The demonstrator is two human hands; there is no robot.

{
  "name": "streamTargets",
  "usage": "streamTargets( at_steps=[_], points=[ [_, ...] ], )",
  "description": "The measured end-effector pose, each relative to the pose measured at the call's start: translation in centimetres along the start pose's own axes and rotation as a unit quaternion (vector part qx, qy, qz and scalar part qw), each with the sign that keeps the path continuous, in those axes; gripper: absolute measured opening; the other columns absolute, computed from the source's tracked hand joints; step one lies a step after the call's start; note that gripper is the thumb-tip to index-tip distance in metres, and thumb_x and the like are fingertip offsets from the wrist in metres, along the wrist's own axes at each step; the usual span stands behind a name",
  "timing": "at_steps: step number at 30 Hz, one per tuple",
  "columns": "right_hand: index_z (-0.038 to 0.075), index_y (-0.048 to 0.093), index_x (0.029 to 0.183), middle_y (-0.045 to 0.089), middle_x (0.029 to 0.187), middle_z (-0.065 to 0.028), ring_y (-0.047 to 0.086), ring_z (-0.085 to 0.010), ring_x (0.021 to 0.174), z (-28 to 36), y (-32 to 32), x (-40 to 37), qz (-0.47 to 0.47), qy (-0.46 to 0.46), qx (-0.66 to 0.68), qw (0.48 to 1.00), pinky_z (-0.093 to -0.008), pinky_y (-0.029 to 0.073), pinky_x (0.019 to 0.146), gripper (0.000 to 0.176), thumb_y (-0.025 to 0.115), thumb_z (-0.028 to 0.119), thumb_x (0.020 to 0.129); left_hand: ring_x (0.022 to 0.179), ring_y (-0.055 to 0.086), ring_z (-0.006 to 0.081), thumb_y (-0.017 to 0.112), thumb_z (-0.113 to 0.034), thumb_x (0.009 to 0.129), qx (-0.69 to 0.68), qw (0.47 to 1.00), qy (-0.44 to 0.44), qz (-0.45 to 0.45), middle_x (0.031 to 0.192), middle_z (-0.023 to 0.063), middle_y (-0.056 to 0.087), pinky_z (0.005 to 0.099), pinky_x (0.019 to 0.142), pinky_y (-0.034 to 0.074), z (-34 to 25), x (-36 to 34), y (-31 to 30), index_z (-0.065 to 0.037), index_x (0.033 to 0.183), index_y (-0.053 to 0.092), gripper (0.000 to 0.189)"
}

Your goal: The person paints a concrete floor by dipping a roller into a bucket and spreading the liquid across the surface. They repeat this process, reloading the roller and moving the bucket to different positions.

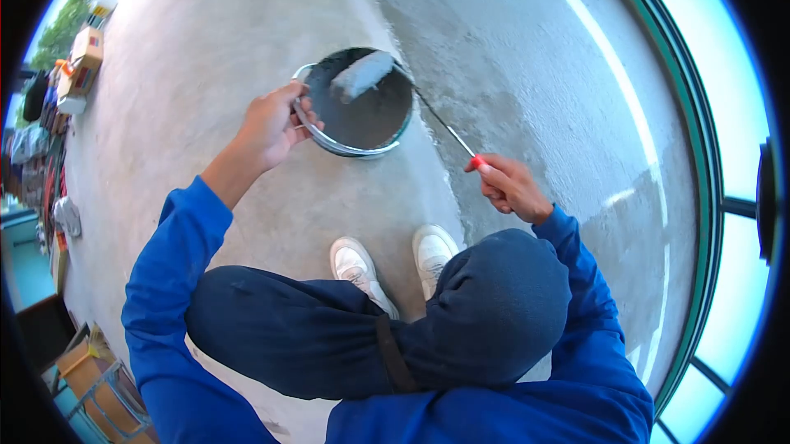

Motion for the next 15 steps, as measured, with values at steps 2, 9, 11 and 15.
streamTargets(
  at_steps=[2, 9, 11, 15],
  points=[
    [0.003, 0.056, 0.114, 0.036, 0.062, 0.0046, 0.031, -0.0026, 0.047, 0.0, -0.1, 0.1, 0.007, -0.001, 0.010, 1.000, -0.0204, 0.024, 0.040, 0.035, 0.049, 0.034, 0.097, 0.069, 0.053, 0.0154, 0.049, -0.022, 0.095, -0.012, 1.000, 0.002, -0.002, 0.073, 0.0023, 0.052, 0.0353, 0.072, 0.051, 0.0, 0.6, 0.4, -0.004, 0.099, 0.053, 0.018],
    [0.003, 0.056, 0.112, 0.036, 0.062, 0.0040, 0.030, -0.0028, 0.045, -1.5, -0.9, -2.2, -0.013, -0.017, 0.070, 0.997, -0.0198, 0.024, 0.039, 0.036, 0.046, 0.035, 0.098, 0.070, 0.049, 0.0101, 0.049, -0.027, 0.097, -0.001, 0.999, -0.002, 0.051, 0.075, -0.0026, 0.048, 0.0295, 0.072, 0.046, 0.4, 0.9, -0.1, -0.007, 0.103, 0.052, 0.021],
    [0.003, 0.056, 0.111, 0.037, 0.062, 0.0038, 0.031, -0.0029, 0.045, -2.7, -2.7, -4.1, -0.053, -0.019, 0.082, 0.995, -0.0197, 0.025, 0.039, 0.038, 0.045, 0.037, 0.098, 0.069, 0.048, 0.0096, 0.048, -0.026, 0.097, 0.001, 0.998, -0.005, 0.056, 0.073, -0.0025, 0.047, 0.0288, 0.072, 0.045, 0.3, 1.0, 0.2, -0.007, 0.103, 0.051, 0.020],
    [0.003, 0.056, 0.107, 0.037, 0.061, 0.0037, 0.031, -0.0031, 0.044, -7.2, -7.1, -9.4, -0.164, -0.005, 0.102, 0.981, -0.0198, 0.025, 0.038, 0.038, 0.044, 0.038, 0.098, 0.068, 0.047, 0.0091, 0.046, -0.025, 0.098, 0.006, 0.999, -0.003, 0.052, 0.071, -0.0021, 0.045, 0.0268, 0.070, 0.045, 0.2, 0.8, 0.5, -0.006, 0.102, 0.051, 0.020]
  ],
)
Point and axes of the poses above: each hand's wrist, its own x-axis towards the middle knuckle, its own y-axis out of the palm, z = x × y, the point moved 8 cm from there along x, towards the middle knuckle
